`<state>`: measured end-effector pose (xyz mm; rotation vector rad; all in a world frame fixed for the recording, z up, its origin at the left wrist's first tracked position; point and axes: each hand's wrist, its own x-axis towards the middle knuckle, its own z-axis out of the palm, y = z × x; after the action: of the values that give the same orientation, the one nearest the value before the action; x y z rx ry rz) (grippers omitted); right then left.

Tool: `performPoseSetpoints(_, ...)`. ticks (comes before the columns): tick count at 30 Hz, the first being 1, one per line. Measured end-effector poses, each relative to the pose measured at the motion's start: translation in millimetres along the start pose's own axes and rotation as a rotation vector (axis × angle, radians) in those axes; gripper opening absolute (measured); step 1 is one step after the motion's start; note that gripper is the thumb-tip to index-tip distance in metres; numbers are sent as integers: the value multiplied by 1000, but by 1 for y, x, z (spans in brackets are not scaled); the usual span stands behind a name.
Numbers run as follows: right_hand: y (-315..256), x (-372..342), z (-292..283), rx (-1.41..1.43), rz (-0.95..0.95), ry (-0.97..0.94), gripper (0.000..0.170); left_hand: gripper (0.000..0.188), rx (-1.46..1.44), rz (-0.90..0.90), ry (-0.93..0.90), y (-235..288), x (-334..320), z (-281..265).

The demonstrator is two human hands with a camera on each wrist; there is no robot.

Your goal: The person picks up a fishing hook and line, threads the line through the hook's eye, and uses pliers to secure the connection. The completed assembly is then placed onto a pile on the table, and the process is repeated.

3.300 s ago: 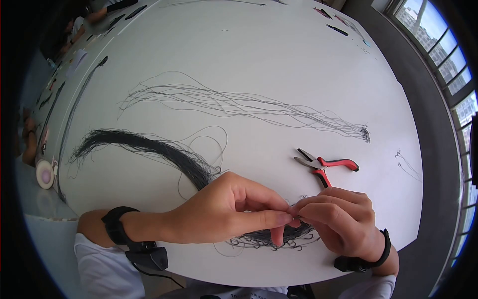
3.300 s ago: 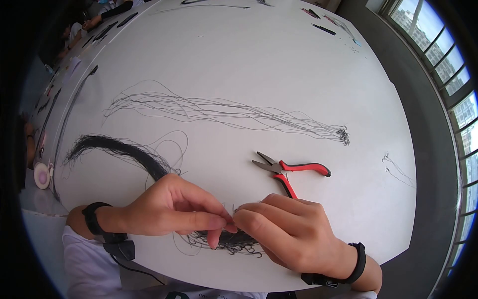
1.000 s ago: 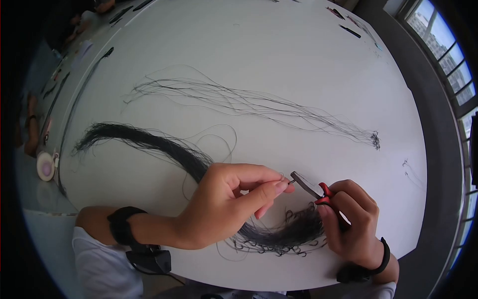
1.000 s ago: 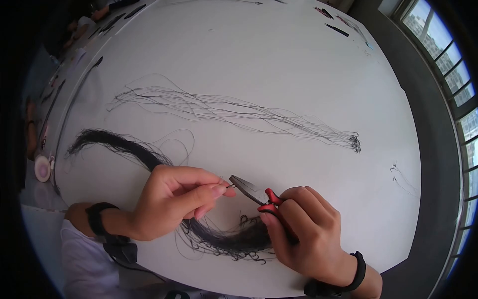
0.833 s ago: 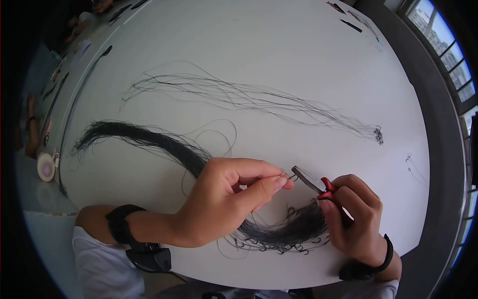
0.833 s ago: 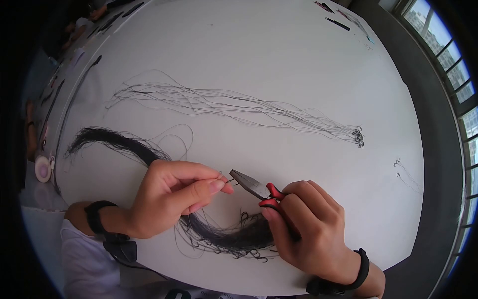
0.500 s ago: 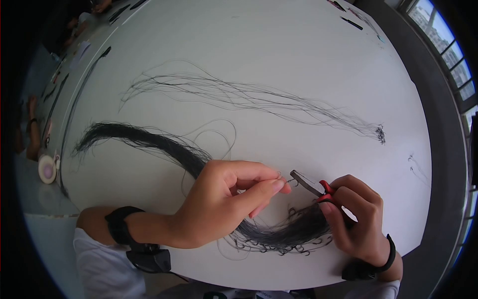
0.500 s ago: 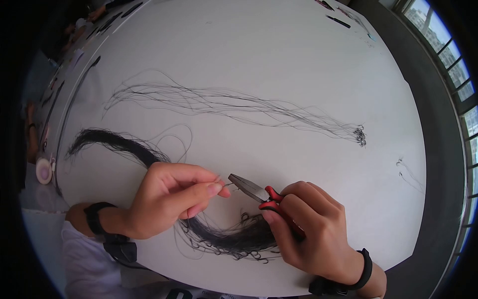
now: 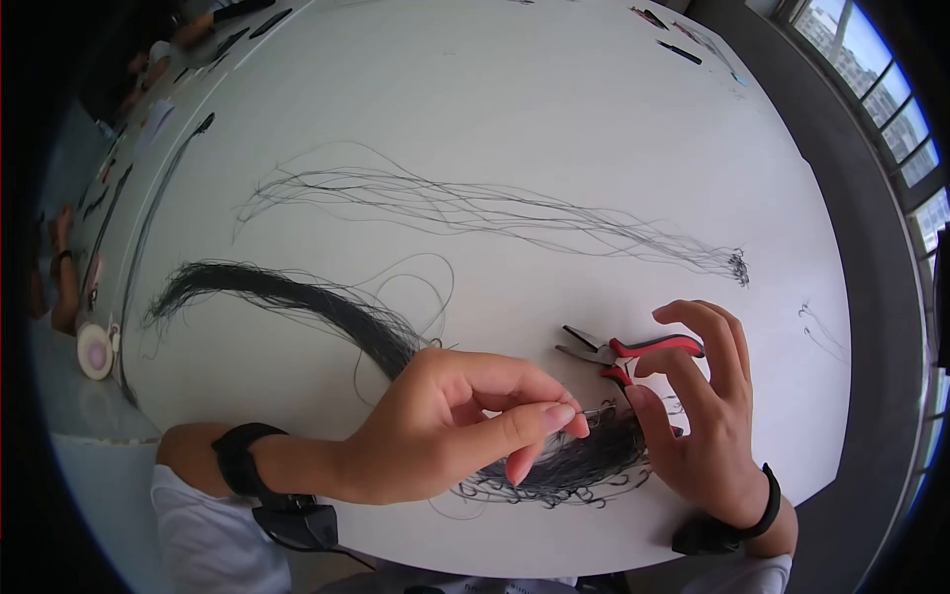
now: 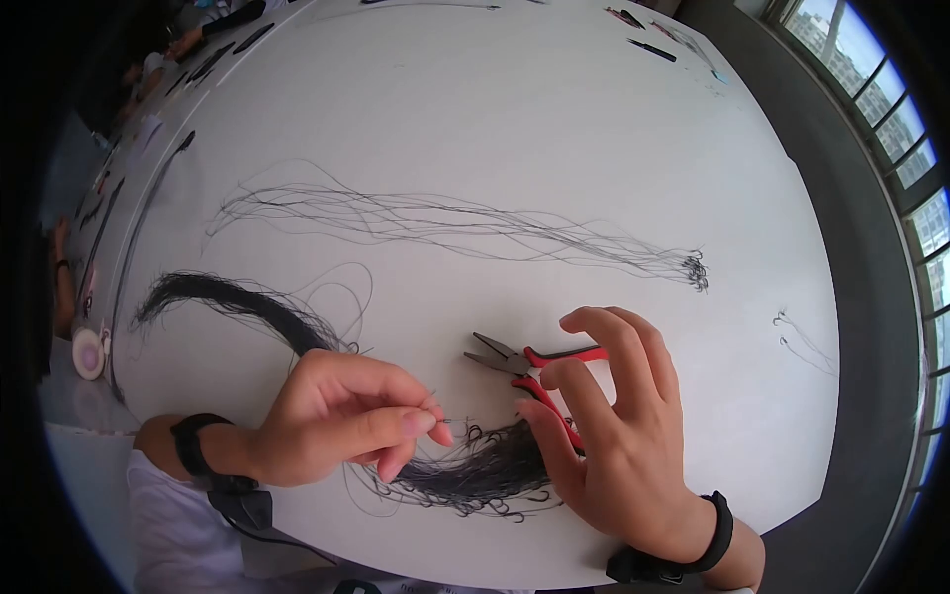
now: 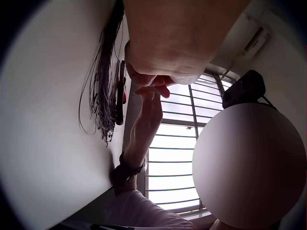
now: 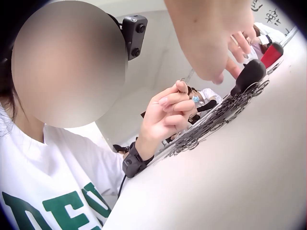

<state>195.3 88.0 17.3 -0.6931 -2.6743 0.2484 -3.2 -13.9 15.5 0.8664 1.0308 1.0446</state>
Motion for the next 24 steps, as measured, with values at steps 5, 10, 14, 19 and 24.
performPoseSetpoints(5, -11, -3, -1, 826, 97, -108, 10, 18, -31, 16, -64, -6, -3, 3)
performPoseSetpoints(10, -11, -9, 4, 1032, 171, -120, 3, 19, 62, 1, -109, -6, -1, 3)
performPoseSetpoints(14, -14, -9, 1, 861, 137, -21, 4, 18, 139, -21, -34, -3, -2, 9)
performPoseSetpoints(19, -2, -7, -11, 859, 127, 94, 4, 21, -58, 145, 244, 7, 3, 3)
performPoseSetpoints(24, 19, 2, -39, 810, 246, 193, 7, 25, -84, 221, 399, 24, 10, -25)
